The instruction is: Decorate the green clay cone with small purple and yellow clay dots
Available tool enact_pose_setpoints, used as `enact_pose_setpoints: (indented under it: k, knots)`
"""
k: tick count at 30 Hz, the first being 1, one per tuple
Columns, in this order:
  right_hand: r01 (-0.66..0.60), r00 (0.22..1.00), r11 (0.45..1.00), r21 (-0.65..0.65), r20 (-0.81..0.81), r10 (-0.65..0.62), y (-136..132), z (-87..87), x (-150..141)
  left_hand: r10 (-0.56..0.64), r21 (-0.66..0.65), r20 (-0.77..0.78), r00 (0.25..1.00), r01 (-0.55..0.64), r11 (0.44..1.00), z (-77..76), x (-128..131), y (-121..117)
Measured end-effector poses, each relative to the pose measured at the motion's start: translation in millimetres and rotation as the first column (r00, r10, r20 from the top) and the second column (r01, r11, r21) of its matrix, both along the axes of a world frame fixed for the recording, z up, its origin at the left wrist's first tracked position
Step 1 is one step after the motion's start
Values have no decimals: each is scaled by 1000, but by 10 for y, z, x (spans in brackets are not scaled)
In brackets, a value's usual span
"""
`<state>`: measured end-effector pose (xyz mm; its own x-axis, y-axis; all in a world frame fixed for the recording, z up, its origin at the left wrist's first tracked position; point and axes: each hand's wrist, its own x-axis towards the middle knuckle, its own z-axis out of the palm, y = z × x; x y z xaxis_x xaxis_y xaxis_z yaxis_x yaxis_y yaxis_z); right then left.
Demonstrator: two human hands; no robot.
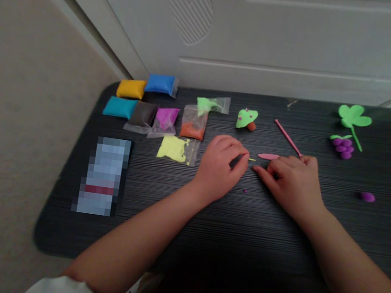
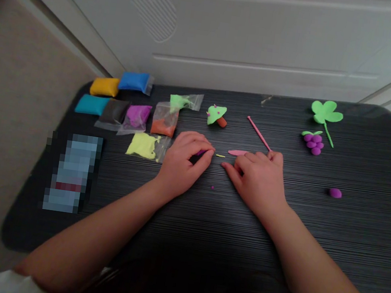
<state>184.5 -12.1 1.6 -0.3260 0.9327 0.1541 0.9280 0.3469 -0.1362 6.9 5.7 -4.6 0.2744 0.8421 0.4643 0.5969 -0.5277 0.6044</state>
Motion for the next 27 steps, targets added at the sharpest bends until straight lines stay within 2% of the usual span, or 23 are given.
enact_pose_setpoints:
  k: [8,18,24,27]
  knots:
    - [-31,999,999,-10,24,31,-19,5,-35,2,4,-5,1000,-2,1000,-3,-7,0]
    - [72,995,997,-8,-75,-72,-9,24,25,-8,11,-6,1000,8,1000,-7,-9,4]
    - [5,1000,1000,-13,-15,-5,-19,-11,-53,-2,-1,-19,1000,2,1000,-1,0,2]
    - [37,999,999,12,33,-38,-17,-14,-35,-2,-4,-15,1000,2,1000,0,1,0]
